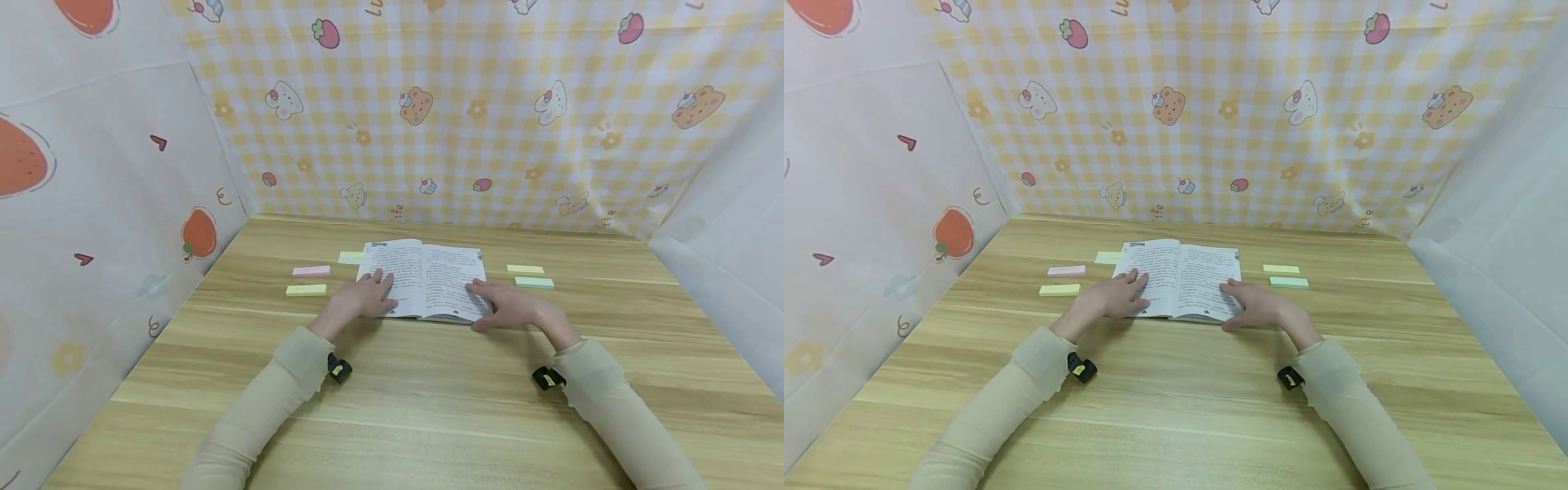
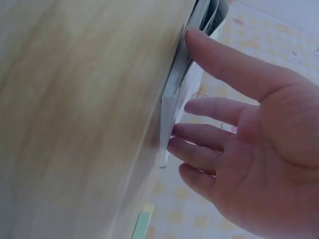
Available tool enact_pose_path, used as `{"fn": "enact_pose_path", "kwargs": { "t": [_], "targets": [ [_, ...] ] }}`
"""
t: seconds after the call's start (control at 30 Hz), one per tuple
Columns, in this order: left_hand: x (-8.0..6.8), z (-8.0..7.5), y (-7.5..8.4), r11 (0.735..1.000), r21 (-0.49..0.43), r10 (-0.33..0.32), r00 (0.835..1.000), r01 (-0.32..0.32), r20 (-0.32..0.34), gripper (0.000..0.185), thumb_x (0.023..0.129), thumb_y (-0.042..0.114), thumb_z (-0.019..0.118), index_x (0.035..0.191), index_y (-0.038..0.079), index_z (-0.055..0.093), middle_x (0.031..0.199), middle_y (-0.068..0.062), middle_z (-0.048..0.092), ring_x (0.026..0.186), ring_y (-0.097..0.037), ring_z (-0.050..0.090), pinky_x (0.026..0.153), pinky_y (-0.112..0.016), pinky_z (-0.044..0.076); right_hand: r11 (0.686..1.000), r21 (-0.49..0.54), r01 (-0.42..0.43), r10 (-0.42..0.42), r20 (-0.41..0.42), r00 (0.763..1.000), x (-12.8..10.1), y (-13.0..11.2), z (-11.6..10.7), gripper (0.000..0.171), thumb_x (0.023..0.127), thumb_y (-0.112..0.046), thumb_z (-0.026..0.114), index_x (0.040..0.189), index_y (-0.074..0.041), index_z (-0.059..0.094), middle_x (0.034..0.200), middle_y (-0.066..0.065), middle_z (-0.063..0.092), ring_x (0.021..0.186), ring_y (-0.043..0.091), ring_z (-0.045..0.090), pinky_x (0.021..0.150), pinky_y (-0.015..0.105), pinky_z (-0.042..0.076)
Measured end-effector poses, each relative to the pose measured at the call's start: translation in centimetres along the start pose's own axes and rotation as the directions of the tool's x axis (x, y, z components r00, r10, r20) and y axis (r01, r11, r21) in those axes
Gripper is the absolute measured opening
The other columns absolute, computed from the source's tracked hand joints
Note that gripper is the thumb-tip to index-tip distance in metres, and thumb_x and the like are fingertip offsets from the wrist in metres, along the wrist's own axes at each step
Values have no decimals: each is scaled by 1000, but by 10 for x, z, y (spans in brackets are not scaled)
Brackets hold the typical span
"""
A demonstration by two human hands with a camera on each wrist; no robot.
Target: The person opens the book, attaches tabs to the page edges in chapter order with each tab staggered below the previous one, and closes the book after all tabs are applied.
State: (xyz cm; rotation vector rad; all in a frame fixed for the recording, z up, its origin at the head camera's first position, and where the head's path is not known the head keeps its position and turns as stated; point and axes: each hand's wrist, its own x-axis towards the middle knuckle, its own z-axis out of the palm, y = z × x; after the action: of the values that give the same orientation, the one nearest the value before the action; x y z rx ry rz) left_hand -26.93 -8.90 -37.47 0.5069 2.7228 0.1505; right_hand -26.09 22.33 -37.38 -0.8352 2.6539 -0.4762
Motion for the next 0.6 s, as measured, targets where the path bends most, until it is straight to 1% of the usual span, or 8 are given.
{"fn": "enact_pose_path", "kwargs": {
  "t": [0.2, 0.43, 0.6],
  "targets": [
    [2, 2, 0, 1000, 11, -2, 1000, 2, 2, 70, 107, 46, 43, 162, 11, 19, 166, -19, 13, 150, -41, 18, 118, -56, 25, 1000, 9, 18, -18, -2, 1000, 0, -2, -1, 86, 91, -37, 75, 153, 6, 34, 158, 32, 25, 144, 49, 27, 116, 59, 25],
    [1, 1, 1, 1000, 6, -7, 1000, 7, 7, 69, 107, 46, 43, 162, 11, 19, 166, -19, 12, 151, -41, 17, 118, -56, 25, 1000, 7, 28, -28, -4, 1000, 0, -4, -1, 86, 91, -40, 74, 154, 4, 35, 158, 32, 26, 144, 49, 27, 116, 60, 25],
    [-1, 0, 2, 1000, 7, -5, 1000, 5, 6, 70, 107, 46, 43, 162, 10, 18, 166, -19, 12, 150, -41, 18, 118, -56, 25, 1000, 3, 24, -24, -2, 1000, 2, -5, 0, 86, 91, -42, 74, 155, 1, 35, 159, 29, 26, 145, 47, 27, 117, 59, 24]
  ]
}}
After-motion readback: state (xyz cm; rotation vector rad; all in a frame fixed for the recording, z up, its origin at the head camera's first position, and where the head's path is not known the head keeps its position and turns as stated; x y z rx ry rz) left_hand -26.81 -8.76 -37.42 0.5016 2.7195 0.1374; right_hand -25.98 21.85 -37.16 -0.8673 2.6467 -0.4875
